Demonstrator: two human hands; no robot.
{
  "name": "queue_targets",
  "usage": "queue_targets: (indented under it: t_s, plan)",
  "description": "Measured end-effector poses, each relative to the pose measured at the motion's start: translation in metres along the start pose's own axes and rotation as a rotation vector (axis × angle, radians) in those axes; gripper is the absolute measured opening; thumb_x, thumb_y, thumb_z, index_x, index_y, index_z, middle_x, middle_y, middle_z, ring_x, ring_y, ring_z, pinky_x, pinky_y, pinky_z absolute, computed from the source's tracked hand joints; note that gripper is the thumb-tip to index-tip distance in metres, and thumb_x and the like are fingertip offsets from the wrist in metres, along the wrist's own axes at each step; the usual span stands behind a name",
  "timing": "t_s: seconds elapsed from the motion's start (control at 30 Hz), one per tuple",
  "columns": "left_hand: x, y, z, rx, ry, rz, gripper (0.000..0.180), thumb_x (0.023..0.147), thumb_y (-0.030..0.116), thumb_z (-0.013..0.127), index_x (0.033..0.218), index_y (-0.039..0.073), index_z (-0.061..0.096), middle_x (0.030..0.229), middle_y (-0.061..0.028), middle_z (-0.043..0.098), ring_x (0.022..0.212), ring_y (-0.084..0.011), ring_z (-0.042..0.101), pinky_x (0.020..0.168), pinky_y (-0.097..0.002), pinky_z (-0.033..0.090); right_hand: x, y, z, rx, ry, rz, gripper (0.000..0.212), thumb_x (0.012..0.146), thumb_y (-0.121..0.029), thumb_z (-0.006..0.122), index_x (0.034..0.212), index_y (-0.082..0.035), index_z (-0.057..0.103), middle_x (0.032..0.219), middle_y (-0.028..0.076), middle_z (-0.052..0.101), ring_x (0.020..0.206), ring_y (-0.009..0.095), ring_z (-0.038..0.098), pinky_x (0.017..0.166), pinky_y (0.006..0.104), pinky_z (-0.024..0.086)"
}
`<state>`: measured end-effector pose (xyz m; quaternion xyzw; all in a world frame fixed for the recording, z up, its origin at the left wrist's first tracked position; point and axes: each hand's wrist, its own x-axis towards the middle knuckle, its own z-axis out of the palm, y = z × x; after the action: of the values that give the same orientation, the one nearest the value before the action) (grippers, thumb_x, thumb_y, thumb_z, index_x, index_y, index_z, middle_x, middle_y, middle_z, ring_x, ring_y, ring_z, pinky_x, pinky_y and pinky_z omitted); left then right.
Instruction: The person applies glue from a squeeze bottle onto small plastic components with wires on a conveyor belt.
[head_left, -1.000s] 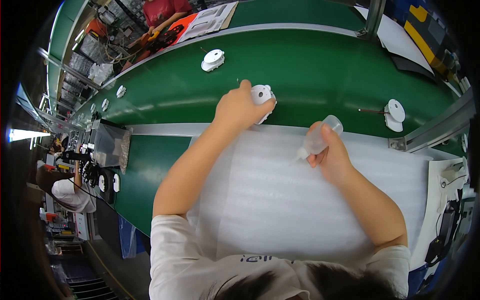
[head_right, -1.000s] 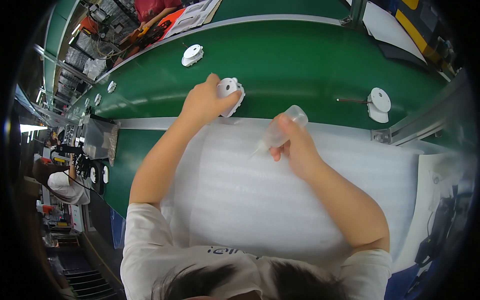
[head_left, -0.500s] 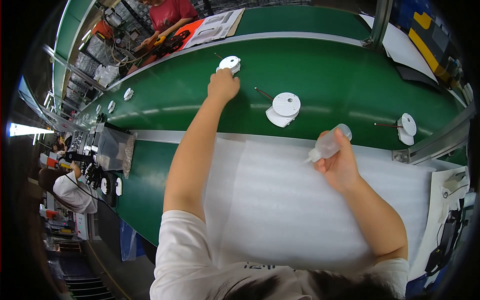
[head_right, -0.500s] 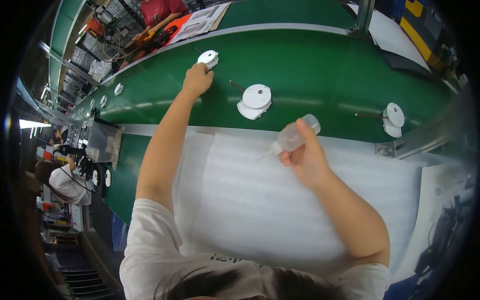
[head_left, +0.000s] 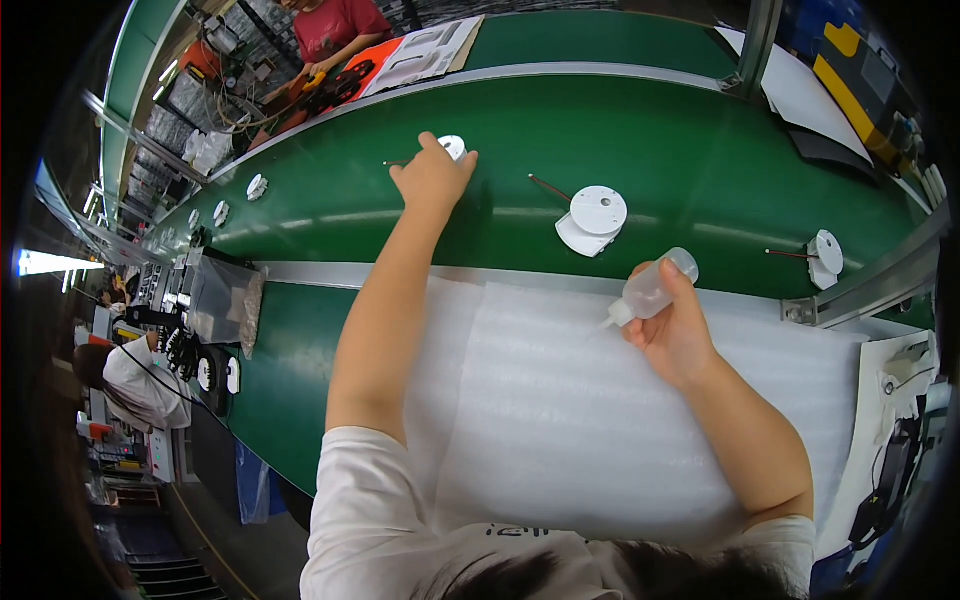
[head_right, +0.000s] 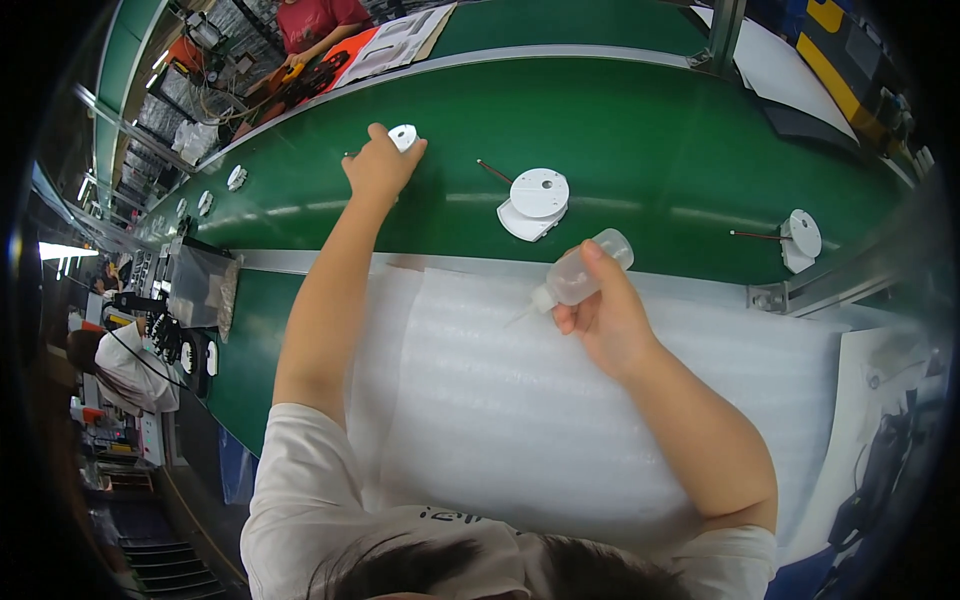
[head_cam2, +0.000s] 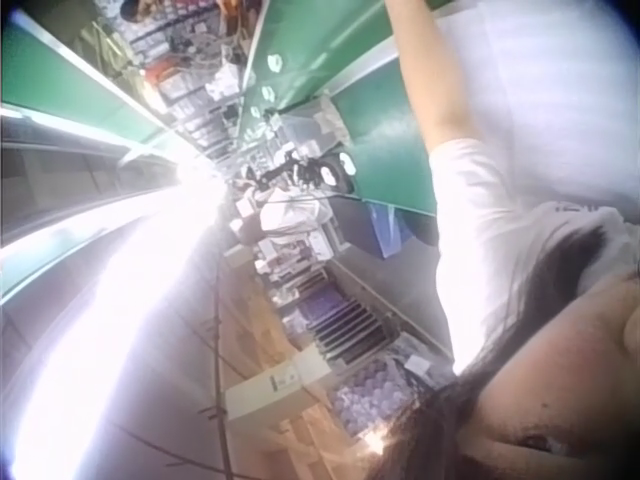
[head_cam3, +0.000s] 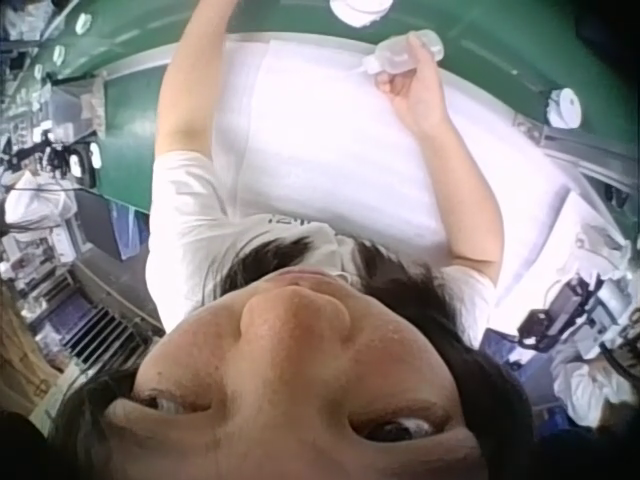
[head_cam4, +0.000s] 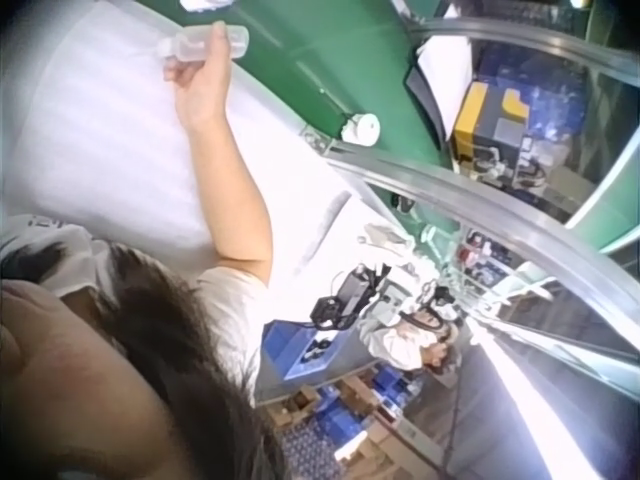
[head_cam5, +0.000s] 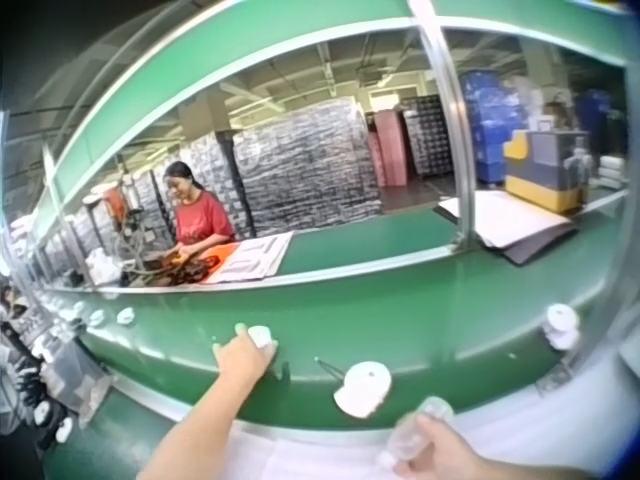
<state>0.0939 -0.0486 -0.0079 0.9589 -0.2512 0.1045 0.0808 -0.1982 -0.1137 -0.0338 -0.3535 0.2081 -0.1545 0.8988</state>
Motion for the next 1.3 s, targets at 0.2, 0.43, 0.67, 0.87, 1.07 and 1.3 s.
queue_targets:
  t_s: [0.2, 0.43, 0.67, 0.87, 1.07, 1.3]
  plan:
    - [0.008, -0.027, -0.015, 0.038, -0.304, -0.005, 0.058, 0.060, 0.055, 0.062, 0.089, 0.004, 0.061, 0.081, -0.0114, 0.064, 0.074, -0.0235, 0.062, 0.070, -0.0338, 0.045, -0.002, -0.001, 0.001, 0.007, 0.005, -0.016, 0.035, 0.081, -0.045, 0.047, 0.083, -0.011, 0.047, 0.068, 0.005, 0.051, 0.051, 0.013, 0.046, 0.049, 0.0245, 0.035]
    - [0.006, -0.031, -0.019, -0.064, -0.226, 0.179, 0.055, 0.052, 0.052, 0.066, 0.067, -0.001, 0.064, 0.072, -0.0163, 0.062, 0.067, -0.0264, 0.062, 0.062, -0.0336, 0.049, -0.004, 0.000, 0.002, -0.009, 0.001, -0.023, 0.036, 0.079, -0.047, 0.048, 0.084, -0.011, 0.048, 0.066, 0.004, 0.050, 0.050, 0.012, 0.045, 0.048, 0.0243, 0.035]
    - [-0.062, -0.019, -0.036, -0.854, -0.159, 0.179, 0.064, 0.056, 0.024, 0.071, 0.107, -0.005, 0.048, 0.085, -0.0154, 0.058, 0.070, -0.0212, 0.060, 0.065, -0.0294, 0.048, -0.016, -0.002, 0.010, -0.033, -0.051, -0.155, 0.043, 0.075, -0.048, 0.054, 0.086, -0.008, 0.045, 0.070, 0.006, 0.051, 0.052, 0.014, 0.047, 0.047, 0.0259, 0.037]
    - [-0.166, -0.024, -0.053, -1.424, -0.045, 0.477, 0.075, 0.054, 0.007, 0.075, 0.116, 0.000, 0.034, 0.095, -0.0147, 0.046, 0.084, -0.0227, 0.056, 0.069, -0.0345, 0.047, -0.039, -0.023, 0.024, -0.368, -0.089, -0.655, 0.058, 0.067, -0.059, 0.056, 0.093, -0.011, 0.037, 0.065, 0.005, 0.047, 0.049, 0.010, 0.042, 0.042, 0.0219, 0.033]
    - [-0.180, -0.026, -0.034, -1.115, 0.203, 1.210, 0.044, 0.068, 0.000, 0.059, 0.108, 0.000, 0.040, 0.111, -0.0208, 0.038, 0.089, -0.0303, 0.051, 0.072, -0.0378, 0.047, -0.064, -0.029, 0.026, -0.675, -0.505, -1.050, 0.059, 0.064, -0.046, 0.070, 0.099, -0.014, 0.034, 0.073, 0.008, 0.050, 0.054, 0.017, 0.044, 0.051, 0.0294, 0.035]
    - [-0.198, -0.032, -0.033, -1.014, 0.192, 1.271, 0.033, 0.065, -0.005, 0.057, 0.096, 0.006, 0.049, 0.113, -0.0272, 0.037, 0.090, -0.0391, 0.048, 0.066, -0.0405, 0.052, -0.079, -0.020, 0.043, -1.032, -0.467, -1.162, 0.056, 0.066, -0.040, 0.070, 0.101, -0.015, 0.035, 0.079, 0.010, 0.052, 0.056, 0.019, 0.046, 0.052, 0.0316, 0.034]
